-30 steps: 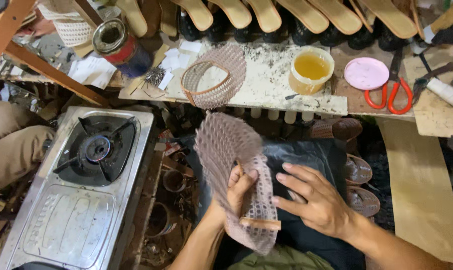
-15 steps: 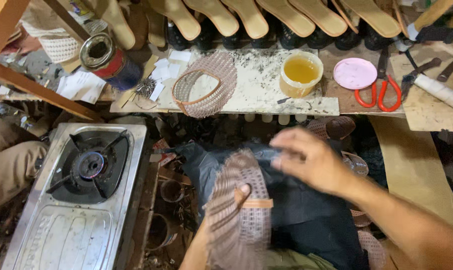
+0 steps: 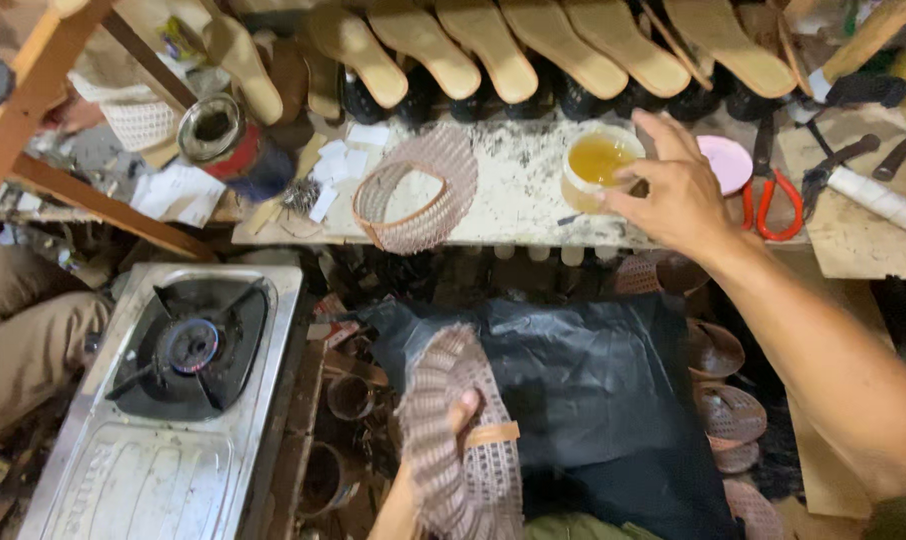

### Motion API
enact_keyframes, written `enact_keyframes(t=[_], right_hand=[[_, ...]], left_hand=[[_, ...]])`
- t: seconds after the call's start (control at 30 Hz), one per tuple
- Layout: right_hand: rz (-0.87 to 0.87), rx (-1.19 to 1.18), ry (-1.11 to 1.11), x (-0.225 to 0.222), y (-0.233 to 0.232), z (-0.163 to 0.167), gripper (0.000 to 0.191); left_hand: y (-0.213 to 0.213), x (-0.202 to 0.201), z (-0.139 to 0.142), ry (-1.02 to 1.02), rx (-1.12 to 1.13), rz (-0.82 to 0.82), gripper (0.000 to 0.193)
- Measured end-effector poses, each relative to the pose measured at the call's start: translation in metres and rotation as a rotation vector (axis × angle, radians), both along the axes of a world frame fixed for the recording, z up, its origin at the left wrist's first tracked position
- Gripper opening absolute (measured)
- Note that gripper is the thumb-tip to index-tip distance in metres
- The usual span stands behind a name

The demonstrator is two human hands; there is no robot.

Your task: The person holds a woven mesh shoe upper over a small gas burner and works glue from a yellow cup onto its edge, pressing and smoothing the material against a black plastic-covered surface. They rotate the upper to treat different sections and set finished pieces aside with others on the bench.

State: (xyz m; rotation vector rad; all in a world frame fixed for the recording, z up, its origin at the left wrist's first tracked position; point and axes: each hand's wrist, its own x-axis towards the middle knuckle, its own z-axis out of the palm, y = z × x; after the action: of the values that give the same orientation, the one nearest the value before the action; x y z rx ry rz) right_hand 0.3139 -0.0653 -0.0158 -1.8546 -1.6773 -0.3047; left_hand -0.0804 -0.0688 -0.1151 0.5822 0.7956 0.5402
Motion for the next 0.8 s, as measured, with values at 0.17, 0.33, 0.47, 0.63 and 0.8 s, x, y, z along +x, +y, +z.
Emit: enact_keyframes(t=[0.17,0.33,0.47,0.63,0.8], right_hand=[[0.138,-0.103,0.430,-0.068,-0.053,0.010,0.015],[0.550,-0.078,0.370,-0.155,-0.117,-0.002,0.048],[0.561,-0.046,0.200,-0.160,-0.126,-0.013,0.058],[0.462,0.045,0.079,-0.149,-0.132,-0.016,0.061],[0.508,0.120,0.067,-0.149,-0.140,-0.012,0.055]], left_hand=[[-0.003,0.015,0.008,-0.088,0.022,-0.071,0.032],[-0.012,0.034,0.039,-0.176,0.106,-0.079,0.053],[-0.021,0.038,0.044,-0.185,0.242,-0.097,0.073],[-0.030,0.028,0.027,-0.300,0.134,-0.225,0.053],[-0.033,0.023,0.032,-0.160,0.102,-0.159,0.049]])
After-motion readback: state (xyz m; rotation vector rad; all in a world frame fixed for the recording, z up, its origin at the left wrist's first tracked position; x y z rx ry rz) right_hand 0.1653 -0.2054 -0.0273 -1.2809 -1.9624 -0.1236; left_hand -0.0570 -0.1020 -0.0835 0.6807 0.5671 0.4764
